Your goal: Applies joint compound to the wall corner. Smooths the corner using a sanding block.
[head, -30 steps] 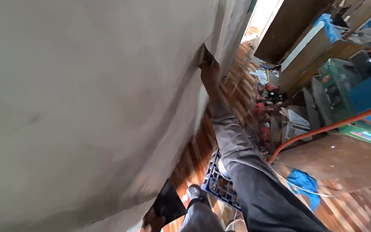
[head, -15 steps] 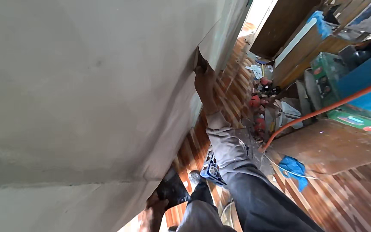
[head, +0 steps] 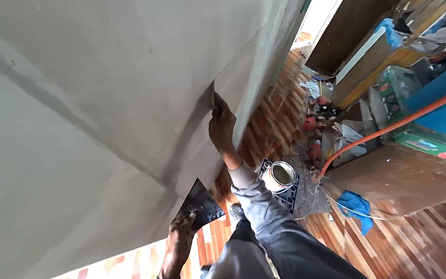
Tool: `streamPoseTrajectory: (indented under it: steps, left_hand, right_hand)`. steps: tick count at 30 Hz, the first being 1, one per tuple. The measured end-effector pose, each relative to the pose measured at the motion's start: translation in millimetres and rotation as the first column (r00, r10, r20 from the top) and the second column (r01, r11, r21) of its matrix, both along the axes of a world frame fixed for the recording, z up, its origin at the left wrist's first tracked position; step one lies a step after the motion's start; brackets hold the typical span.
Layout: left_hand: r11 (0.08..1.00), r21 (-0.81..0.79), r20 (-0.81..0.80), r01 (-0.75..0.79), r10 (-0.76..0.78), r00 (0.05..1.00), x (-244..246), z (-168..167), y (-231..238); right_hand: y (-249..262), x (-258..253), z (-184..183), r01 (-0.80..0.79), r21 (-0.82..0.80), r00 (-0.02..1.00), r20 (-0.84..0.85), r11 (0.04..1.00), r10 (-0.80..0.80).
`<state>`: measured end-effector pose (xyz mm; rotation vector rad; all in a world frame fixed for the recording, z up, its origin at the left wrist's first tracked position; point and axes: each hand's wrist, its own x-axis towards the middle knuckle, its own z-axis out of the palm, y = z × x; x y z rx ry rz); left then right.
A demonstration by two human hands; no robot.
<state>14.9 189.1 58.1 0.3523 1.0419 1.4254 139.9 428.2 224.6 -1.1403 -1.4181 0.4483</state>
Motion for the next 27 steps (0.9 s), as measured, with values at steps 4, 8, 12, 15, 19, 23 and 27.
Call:
streamPoseTrajectory:
  steps: [4,8,12,15,19,23,27]
  left_hand:
    - [0.999,0.010,-0.061,-0.030,0.031,0.998,15.3,3.2,15.1]
    - [0.996,0.088,-0.043,-0.012,0.016,0.999,28.4,22.4,34.0]
    - [0.974,0.209,0.002,0.084,-0.087,0.996,44.7,57.4,46.4]
    - [0.957,0.274,0.130,0.096,-0.136,0.982,52.7,88.4,50.6]
    - [0.957,0.252,0.273,0.143,-0.212,0.938,61.8,118.9,49.4]
    - [0.934,0.273,0.379,0.230,-0.324,0.867,75.0,129.2,50.3]
    - [0.907,0.379,0.364,0.183,-0.328,0.872,83.6,123.5,50.5]
  right_hand:
    - [-41.0,15.2,-6.8,-0.279,-0.007,0.956,-0.092,0.960,0.277]
    - [-70.8,56.2,8.2,-0.571,0.088,0.813,-0.081,0.816,0.577]
    - [-92.4,102.7,37.5,-0.691,0.037,0.715,0.181,0.722,0.675]
    - [-111.3,132.2,55.0,-0.773,0.021,0.565,0.478,0.634,0.673]
    - [-125.0,156.6,66.0,-0.891,0.062,0.334,0.762,0.450,0.555]
    - [-130.4,171.4,46.5,-0.888,0.055,0.281,0.851,0.456,0.444]
    - [-129.4,183.1,6.2,-0.836,0.085,0.345,0.850,0.541,0.399]
